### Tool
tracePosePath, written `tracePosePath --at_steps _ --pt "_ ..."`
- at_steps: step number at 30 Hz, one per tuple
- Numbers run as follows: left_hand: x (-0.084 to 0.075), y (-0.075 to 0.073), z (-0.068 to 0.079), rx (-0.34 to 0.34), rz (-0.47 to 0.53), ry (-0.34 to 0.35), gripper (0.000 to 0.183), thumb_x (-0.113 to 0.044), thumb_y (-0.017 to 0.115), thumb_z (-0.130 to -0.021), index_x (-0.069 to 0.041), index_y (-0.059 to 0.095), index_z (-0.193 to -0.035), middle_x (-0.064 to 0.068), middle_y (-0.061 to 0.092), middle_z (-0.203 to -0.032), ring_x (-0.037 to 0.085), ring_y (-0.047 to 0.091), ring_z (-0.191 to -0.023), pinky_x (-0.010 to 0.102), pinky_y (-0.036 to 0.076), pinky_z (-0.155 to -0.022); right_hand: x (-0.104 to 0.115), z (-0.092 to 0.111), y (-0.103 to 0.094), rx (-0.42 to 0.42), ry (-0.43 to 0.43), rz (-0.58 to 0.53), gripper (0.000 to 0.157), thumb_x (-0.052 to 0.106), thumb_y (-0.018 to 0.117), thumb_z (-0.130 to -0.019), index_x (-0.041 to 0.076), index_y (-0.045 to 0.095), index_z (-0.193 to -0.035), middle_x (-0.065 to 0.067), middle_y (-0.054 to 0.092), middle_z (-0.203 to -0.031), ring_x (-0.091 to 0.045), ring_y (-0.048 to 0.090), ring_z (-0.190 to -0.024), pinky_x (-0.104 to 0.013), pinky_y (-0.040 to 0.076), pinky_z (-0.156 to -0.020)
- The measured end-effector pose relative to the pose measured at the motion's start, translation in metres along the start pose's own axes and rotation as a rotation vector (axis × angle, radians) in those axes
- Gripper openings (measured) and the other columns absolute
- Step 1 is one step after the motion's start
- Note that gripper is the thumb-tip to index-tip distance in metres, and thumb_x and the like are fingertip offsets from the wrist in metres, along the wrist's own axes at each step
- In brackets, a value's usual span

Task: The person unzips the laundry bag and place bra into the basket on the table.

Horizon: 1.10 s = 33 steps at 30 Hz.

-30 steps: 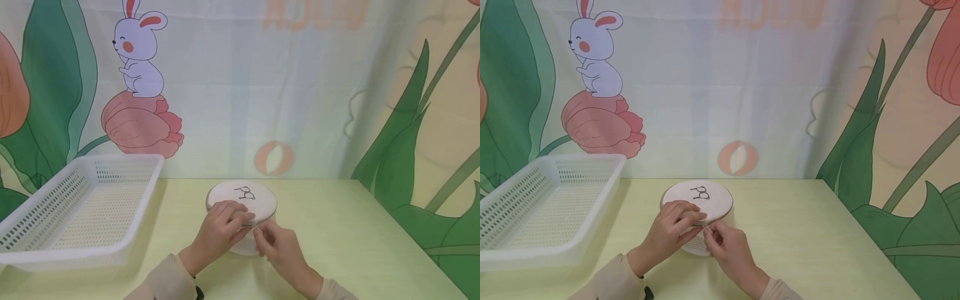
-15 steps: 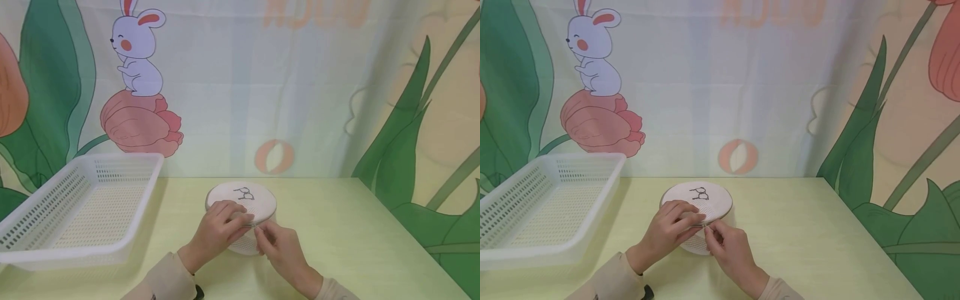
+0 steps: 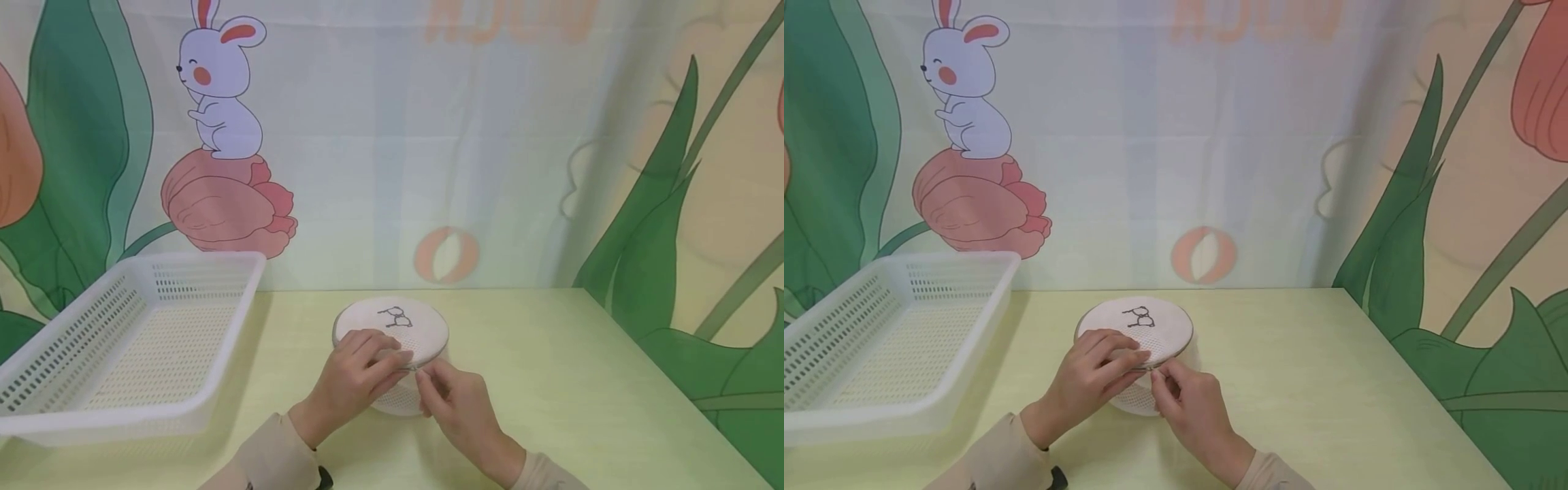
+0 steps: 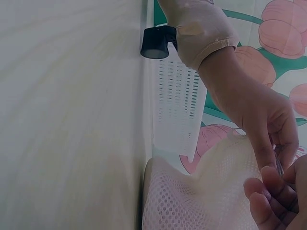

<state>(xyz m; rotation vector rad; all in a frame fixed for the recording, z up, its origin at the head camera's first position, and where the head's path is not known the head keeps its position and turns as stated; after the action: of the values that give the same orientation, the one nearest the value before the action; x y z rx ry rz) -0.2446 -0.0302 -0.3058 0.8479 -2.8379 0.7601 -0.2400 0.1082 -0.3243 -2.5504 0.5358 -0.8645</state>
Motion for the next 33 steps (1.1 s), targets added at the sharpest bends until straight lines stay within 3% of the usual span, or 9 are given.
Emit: tracePosePath --at_steps 9,33 --pt "-0.0013 0.0006 0.0011 0.003 -0.007 0.009 0.018 -0.028 0.062 -0.094 -0.013 0.072 -0.097 0.003 0.067 -0.093 0.019 0.062 -0.089 0.03 0.052 -0.078 0.0009 0.0018 -0.0008 -0.014 -0.014 0.014 0.021 -0.003 0.06 -0.086 0.013 0.056 -0.074 0.013 0.052 -0.051 0.012 0.039 -0.045 -0.009 0.031 -0.037" --pt "0.0041 -0.0028 0.0009 -0.033 0.018 0.032 0.019 -0.027 0.06 -0.096 -0.013 0.073 -0.095 0.002 0.066 -0.091 0.018 0.062 -0.088 0.03 0.052 -0.077 -0.0036 0.0 -0.0038 -0.018 0.029 0.007 0.022 -0.004 0.059 -0.086 0.014 0.056 -0.074 0.014 0.053 -0.053 0.011 0.042 -0.043 -0.01 0.035 -0.036"
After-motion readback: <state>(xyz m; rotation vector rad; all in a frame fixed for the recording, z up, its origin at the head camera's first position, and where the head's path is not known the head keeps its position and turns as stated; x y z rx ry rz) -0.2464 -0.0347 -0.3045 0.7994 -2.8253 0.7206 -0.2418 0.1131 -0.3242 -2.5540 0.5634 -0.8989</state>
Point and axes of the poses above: each hand's wrist, its own z-axis away from the middle knuckle, its own y-axis out of the palm, x = y × z, the point moved 7 cm from there along -z, towards the middle knuckle
